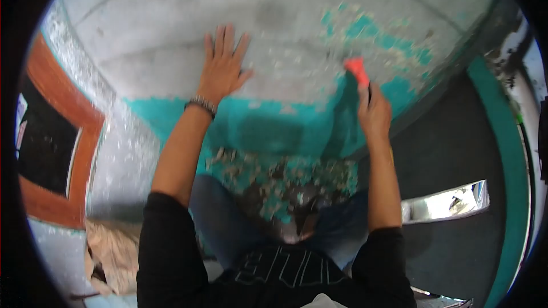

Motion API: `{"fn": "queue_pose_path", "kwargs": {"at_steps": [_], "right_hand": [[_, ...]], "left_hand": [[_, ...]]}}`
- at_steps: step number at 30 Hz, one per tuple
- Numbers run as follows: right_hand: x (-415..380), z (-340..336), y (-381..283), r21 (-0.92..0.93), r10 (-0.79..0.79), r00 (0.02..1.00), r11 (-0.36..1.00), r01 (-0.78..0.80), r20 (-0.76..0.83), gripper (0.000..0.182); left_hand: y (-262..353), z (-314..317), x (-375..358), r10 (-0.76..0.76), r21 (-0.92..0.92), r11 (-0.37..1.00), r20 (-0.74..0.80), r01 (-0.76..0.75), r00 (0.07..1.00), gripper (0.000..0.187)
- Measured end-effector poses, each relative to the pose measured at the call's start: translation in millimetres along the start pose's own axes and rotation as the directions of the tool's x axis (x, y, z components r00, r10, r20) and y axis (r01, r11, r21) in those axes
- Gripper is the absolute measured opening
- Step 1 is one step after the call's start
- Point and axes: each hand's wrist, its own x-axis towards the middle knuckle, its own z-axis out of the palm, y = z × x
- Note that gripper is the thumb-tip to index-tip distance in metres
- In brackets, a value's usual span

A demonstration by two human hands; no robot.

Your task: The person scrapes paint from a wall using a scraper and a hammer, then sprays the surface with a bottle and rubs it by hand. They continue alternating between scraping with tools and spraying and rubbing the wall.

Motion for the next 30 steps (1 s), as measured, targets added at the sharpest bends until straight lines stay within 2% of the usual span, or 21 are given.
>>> {"fn": "queue_pose_path", "kwargs": {"at_steps": [2, 4, 5, 6, 7, 8, 9, 10, 11, 12, 14, 17, 19, 21, 22, 23, 25, 27, 28, 29, 30], "right_hand": [[12.2, 3.1, -25.9, 0.089, -0.016, 0.998, 0.996, 0.011, 0.062, 0.031], [6.7, -11.4, -51.7, 0.246, -0.037, 0.980, 0.969, -0.012, 0.194, 0.031], [9.6, -12.8, -61.7, 0.383, -0.082, 0.963, 0.924, -0.023, 0.255, 0.031], [-0.2, -9.5, -73.7, 0.494, -0.112, 0.965, 0.869, -0.021, 0.239, 0.031], [-16.4, -6.6, -89.0, 0.593, -0.133, 0.965, 0.805, -0.028, 0.226, 0.033], [-33.0, -0.3, -101.4, 0.673, -0.188, 0.949, 0.739, -0.033, 0.254, 0.036], [-49.1, 3.8, -111.0, 0.742, -0.241, 0.931, 0.669, -0.044, 0.273, 0.040], [-62.4, -1.1, -117.8, 0.705, -0.252, 0.911, 0.707, -0.055, 0.325, 0.043], [-73.7, -10.0, -117.0, 0.659, -0.243, 0.894, 0.749, -0.074, 0.377, 0.047], [-83.2, -24.7, -105.5, 0.629, -0.180, 0.908, 0.770, -0.109, 0.378, 0.047], [-105.2, -65.4, -69.0, 0.627, -0.310, 0.834, 0.777, -0.055, 0.457, 0.052], [-175.0, -147.6, 13.1, 0.414, 0.027, 0.831, 0.858, -0.304, 0.556, 0.055], [-241.0, -207.4, 51.1, 0.433, 0.370, 0.642, 0.507, -0.745, 0.671, 0.054], [-329.3, -253.3, 67.7, 0.161, 0.619, 0.574, 0.592, -0.790, 0.536, 0.050], [-384.8, -269.5, 77.3, 0.174, 0.755, 0.413, 0.380, -0.908, 0.509, 0.049], [-438.9, -280.5, 79.8, 0.201, 0.841, 0.233, 0.151, -0.968, 0.488, 0.048], [-516.1, -292.6, 62.1, 0.219, 0.891, -0.029, -0.143, -0.965, 0.452, 0.052], [-612.0, -281.9, 38.6, 0.255, 0.916, -0.267, -0.347, -0.903, 0.298, 0.065], [-719.7, -270.0, 13.5, 0.280, 0.921, -0.282, -0.355, -0.892, 0.270, 0.065], [-792.5, -233.4, 17.2, 0.282, 0.936, -0.322, -0.273, -0.920, -0.142, 0.042], [-809.6, -230.7, 1.9, 0.311, 0.925, -0.344, -0.284, -0.907, -0.160, 0.042]], "left_hand": [[6.4, -15.6, -13.2, 0.013, -0.007, 1.000, 0.007, -0.013, 1.000, 0.088], [18.6, -43.5, -16.5, -0.043, -0.406, 0.913, -0.039, 0.023, 0.998, 0.085], [28.8, -59.3, -11.3, -0.036, -0.397, 0.918, -0.048, 0.014, 0.998, 0.085], [50.6, -79.9, -20.0, -0.066, -0.715, 0.696, 0.024, 0.063, 0.998, 0.081], [75.2, -94.3, -31.6, -0.066, -0.923, 0.363, 0.112, 0.128, 0.992, 0.076], [103.4, -99.1, -38.2, -0.053, -0.927, 0.352, 0.118, 0.129, 0.992, 0.076], [133.6, -99.9, -44.1, -0.160, -0.974, -0.026, 0.226, 0.224, 0.961, 0.065], [153.7, -99.5, -46.5, -0.205, -0.876, -0.408, 0.364, 0.258, 0.909, 0.055], [160.9, -99.0, -48.0, -0.162, -0.862, -0.429, 0.367, 0.270, 0.916, 0.055], [165.8, -97.0, -50.8, -0.133, -0.747, -0.599, 0.448, 0.288, 0.884, 0.044], [186.2, -98.7, -46.9, -0.069, -0.542, -0.797, 0.520, 0.267, 0.851, 0.029], [186.5, -70.7, -34.2, 0.008, -0.699, -0.614, 0.459, 0.366, 0.888, 0.031], [177.2, -42.8, -18.6, 0.048, -0.811, -0.454, 0.392, 0.369, 0.919, 0.029], [166.4, -31.2, -10.1, 0.096, -0.872, -0.306, 0.370, 0.381, 0.924, 0.026], [165.0, -27.3, -5.9, 0.106, -0.886, -0.215, 0.397, 0.411, 0.912, 0.025], [168.6, -23.1, -3.6, 0.154, -0.885, -0.224, 0.382, 0.409, 0.911, 0.025], [178.0, -15.6, -5.0, 0.172, -0.885, -0.298, 0.319, 0.358, 0.932, 0.024], [191.8, -16.7, -7.2, 0.222, -0.875, -0.292, 0.330, 0.386, 0.917, 0.025], [191.9, -16.4, -8.6, 0.224, -0.864, -0.299, 0.349, 0.405, 0.910, 0.026], [196.2, -15.6, -8.4, 0.252, -0.866, -0.311, 0.323, 0.393, 0.912, 0.026], [196.4, -14.1, -9.5, 0.266, -0.865, -0.281, 0.345, 0.415, 0.900, 0.028]]}}
